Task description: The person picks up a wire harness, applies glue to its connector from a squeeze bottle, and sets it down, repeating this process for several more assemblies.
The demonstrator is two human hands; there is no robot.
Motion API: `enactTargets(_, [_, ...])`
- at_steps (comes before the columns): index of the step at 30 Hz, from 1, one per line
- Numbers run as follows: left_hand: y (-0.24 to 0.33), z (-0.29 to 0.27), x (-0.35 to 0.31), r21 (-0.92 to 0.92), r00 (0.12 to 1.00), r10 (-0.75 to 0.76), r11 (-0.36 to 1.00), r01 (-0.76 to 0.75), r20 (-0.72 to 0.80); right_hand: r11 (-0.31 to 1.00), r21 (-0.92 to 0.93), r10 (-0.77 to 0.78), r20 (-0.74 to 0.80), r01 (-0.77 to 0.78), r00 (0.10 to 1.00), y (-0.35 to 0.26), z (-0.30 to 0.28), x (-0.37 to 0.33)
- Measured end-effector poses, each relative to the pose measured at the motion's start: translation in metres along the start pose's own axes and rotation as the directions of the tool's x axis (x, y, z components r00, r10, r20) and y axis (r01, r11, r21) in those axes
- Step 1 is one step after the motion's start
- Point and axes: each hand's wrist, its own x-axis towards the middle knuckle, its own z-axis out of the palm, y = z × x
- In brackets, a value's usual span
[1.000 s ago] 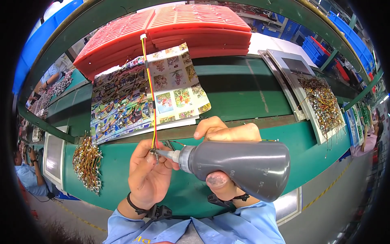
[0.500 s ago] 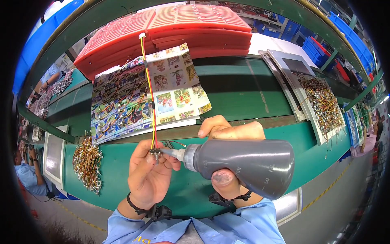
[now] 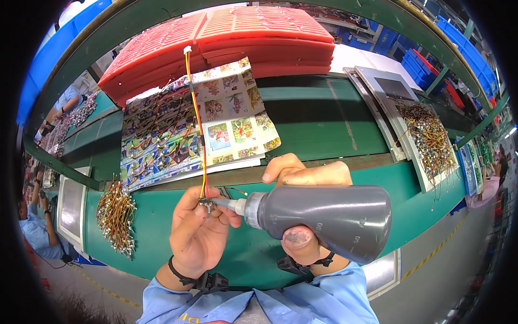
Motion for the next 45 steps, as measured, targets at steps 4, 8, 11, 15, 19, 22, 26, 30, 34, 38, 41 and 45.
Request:
enactTargets(4, [0.001,0.001,0.0,-0.008,1.0,-0.003,1.0,0.003,-0.004,0.999,-0.031,0.037,-0.089,-0.039,0.995,-0.003,0.006,0.0])
enactTargets(8, [0.001,0.001,0.0,-0.005,1.0,-0.004,1.0,0.004,-0.005,1.0,0.01,-0.01,0.066,0.009,0.998,0.001,-0.006,0.002])
enactTargets(11, [0.001,0.0,0.0,-0.007,1.0,-0.012,1.0,0.012,0.002,0.998,-0.021,0.055,-0.066,-0.057,0.996,-0.006,0.008,0.002])
enactTargets(15, [0.001,0.01,0.001,0.017,0.996,-0.038,0.999,0.039,-0.076,0.993,0.001,0.117,-0.103,-0.117,0.988,-0.006,0.007,0.003])
enactTargets(19, [0.0,0.012,0.002,0.008,0.992,-0.055,0.998,0.056,-0.111,0.986,0.072,0.155,-0.055,-0.15,0.986,-0.001,0.001,0.005])
enactTargets(22, [0.001,0.011,0.002,0.004,0.993,-0.059,0.998,0.06,-0.106,0.981,0.11,0.171,-0.103,-0.159,0.98,0.003,0.005,0.007])
enactTargets(26, [0.002,0.011,0.003,-0.008,0.992,-0.083,0.997,0.083,-0.096,0.986,0.107,0.148,-0.239,-0.125,0.96,0.01,0.01,0.008])
enactTargets(30, [0.002,0.006,0.003,-0.064,0.99,-0.128,0.99,0.124,-0.063,0.994,0.036,0.106,-0.263,-0.1,0.959,0.01,0.015,0.006])
enactTargets(34, [0.004,0.007,0.002,-0.07,0.989,-0.142,0.988,0.138,-0.049,0.992,-0.061,0.095,-0.233,-0.112,0.968,0.014,0.017,-0.003])
enactTargets(38, [0.003,0.014,0.003,-0.003,0.988,-0.111,0.994,0.111,-0.11,0.996,-0.077,-0.059,-0.129,0.05,0.99,0.015,0.017,-0.01])
enactTargets(41, [-0.001,0.009,0.001,0.029,0.997,-0.051,0.998,0.053,-0.065,0.99,-0.013,-0.142,-0.172,0.142,0.975,0.016,0.022,-0.015])
enactTargets(45, [-0.003,0.006,-0.004,0.066,0.999,-0.005,0.998,0.007,-0.033,0.977,-0.013,-0.212,0.005,0.212,0.977,0.019,0.013,-0.015])
